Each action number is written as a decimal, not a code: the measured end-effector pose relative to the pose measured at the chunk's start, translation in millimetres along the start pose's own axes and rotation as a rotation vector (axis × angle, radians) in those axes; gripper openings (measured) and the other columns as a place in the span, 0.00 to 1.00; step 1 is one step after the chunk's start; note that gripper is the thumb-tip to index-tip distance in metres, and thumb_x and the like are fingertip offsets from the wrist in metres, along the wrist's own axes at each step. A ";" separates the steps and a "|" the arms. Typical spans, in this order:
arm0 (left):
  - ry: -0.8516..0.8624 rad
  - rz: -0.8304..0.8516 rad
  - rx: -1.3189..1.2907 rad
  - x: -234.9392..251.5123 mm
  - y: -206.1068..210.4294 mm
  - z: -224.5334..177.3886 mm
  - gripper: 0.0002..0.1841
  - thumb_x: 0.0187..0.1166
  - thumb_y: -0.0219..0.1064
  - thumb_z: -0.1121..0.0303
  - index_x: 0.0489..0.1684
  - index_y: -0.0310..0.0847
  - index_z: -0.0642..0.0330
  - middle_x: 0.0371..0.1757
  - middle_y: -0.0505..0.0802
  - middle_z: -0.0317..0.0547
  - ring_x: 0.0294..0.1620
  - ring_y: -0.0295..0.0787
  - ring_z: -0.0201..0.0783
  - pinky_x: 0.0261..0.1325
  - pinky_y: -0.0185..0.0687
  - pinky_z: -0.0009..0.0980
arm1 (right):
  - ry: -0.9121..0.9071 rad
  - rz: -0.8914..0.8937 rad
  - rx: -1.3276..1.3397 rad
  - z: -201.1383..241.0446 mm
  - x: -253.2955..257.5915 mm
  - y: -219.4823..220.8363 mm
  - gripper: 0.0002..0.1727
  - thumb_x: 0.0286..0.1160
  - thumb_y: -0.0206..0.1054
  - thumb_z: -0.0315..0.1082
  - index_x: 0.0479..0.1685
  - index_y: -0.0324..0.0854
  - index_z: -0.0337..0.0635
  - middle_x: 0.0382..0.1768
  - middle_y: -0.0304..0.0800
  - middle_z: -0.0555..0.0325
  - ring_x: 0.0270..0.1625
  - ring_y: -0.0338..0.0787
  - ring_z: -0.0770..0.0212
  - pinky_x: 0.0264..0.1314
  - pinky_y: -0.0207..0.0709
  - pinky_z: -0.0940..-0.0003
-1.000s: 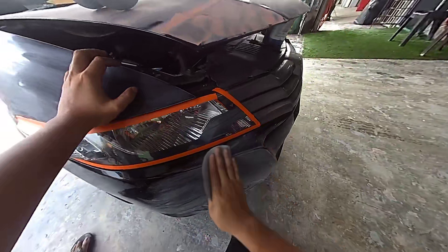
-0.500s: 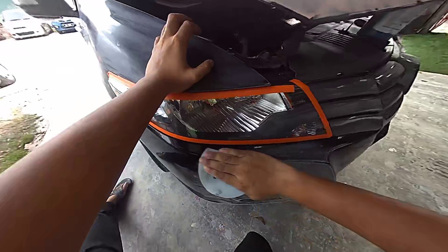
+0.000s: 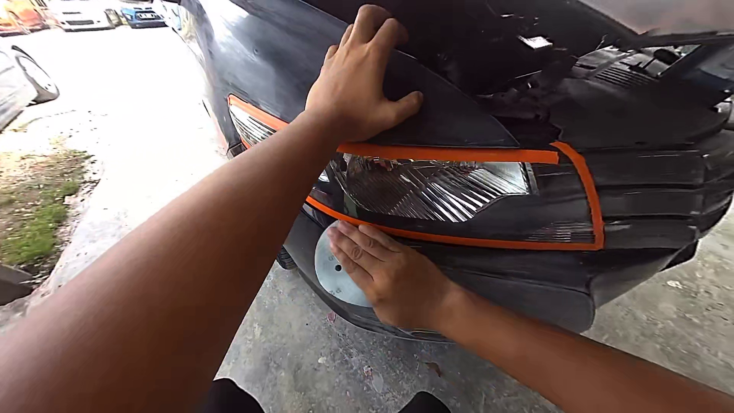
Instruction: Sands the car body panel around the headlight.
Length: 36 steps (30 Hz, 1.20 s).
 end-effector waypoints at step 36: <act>0.005 0.039 -0.045 -4.5 -4.9 -4.0 0.48 0.56 0.59 0.24 0.76 0.72 0.46 0.74 0.79 0.63 0.75 0.74 0.70 0.66 0.66 0.74 | 0.897 -0.107 -0.009 -22.1 -174.7 -28.4 0.65 0.20 0.82 0.25 0.87 0.66 0.42 0.89 0.64 0.49 0.92 0.59 0.49 0.90 0.62 0.43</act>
Point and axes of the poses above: each hand's wrist, its own x-axis towards the middle knuckle, its own y-axis out of the palm, z = x × y, the point moved 7 cm from there along x, towards the middle knuckle
